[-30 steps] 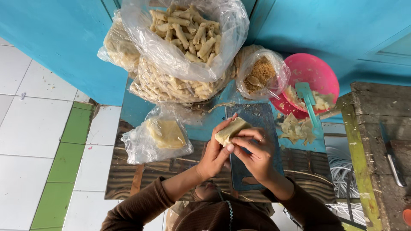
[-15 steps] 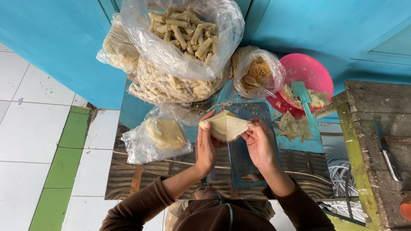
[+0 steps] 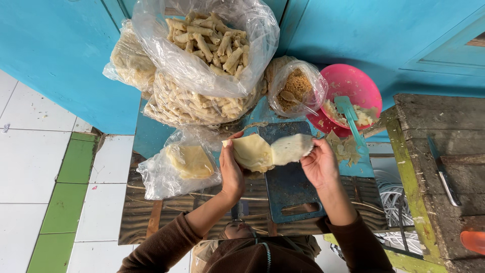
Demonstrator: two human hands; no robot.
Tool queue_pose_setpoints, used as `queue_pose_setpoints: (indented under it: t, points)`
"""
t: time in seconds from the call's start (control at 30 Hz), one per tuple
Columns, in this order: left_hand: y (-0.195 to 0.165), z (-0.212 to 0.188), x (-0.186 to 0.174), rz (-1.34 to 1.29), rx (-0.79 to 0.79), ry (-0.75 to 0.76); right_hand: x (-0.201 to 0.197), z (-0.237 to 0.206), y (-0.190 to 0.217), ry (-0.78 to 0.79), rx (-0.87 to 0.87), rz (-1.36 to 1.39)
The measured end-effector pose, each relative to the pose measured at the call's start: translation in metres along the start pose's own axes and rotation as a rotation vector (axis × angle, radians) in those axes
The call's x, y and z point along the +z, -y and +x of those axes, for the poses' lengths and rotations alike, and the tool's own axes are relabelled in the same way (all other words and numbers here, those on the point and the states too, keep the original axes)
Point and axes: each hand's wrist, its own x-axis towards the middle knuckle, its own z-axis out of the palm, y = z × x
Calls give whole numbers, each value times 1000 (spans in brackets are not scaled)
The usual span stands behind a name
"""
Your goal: The person folds pieces of dough over a filling by hand on a cutting board, pressing the edges closed and stacking the folded pieces. They then use a plastic spatula to gather and arrange the folded dough pieces on the board.
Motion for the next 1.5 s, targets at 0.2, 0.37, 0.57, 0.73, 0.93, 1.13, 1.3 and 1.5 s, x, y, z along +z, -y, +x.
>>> queue_pose_setpoints:
  t: [0.2, 0.37, 0.57, 0.73, 0.93, 1.13, 1.3, 1.5]
  points:
    - [-2, 6, 0, -57, -36, -23, 4, 17, 54, -56, -238, -236]
    - [1, 8, 1, -51, -54, -23, 29, 20, 54, 11, -794, -1401]
    - [12, 16, -1, -21, -32, -14, 44, 2, -32, 489, -1083, -2007]
    - [24, 24, -6, -12, -71, 3, 40, 1, -36, 598, -1136, -2009]
    - [35, 31, -9, -119, -74, 59, 34, 4, -41, 573, -1112, -1929]
    - [26, 31, -7, -161, -34, 115, 52, 3, -31, 462, -1032, -1715]
    - [5, 6, 1, -106, 52, 249, 78, -27, -28, 585, -1109, -1500]
    - [-8, -21, 6, 11, 248, 423, 98, -53, -44, 541, -1083, -1405]
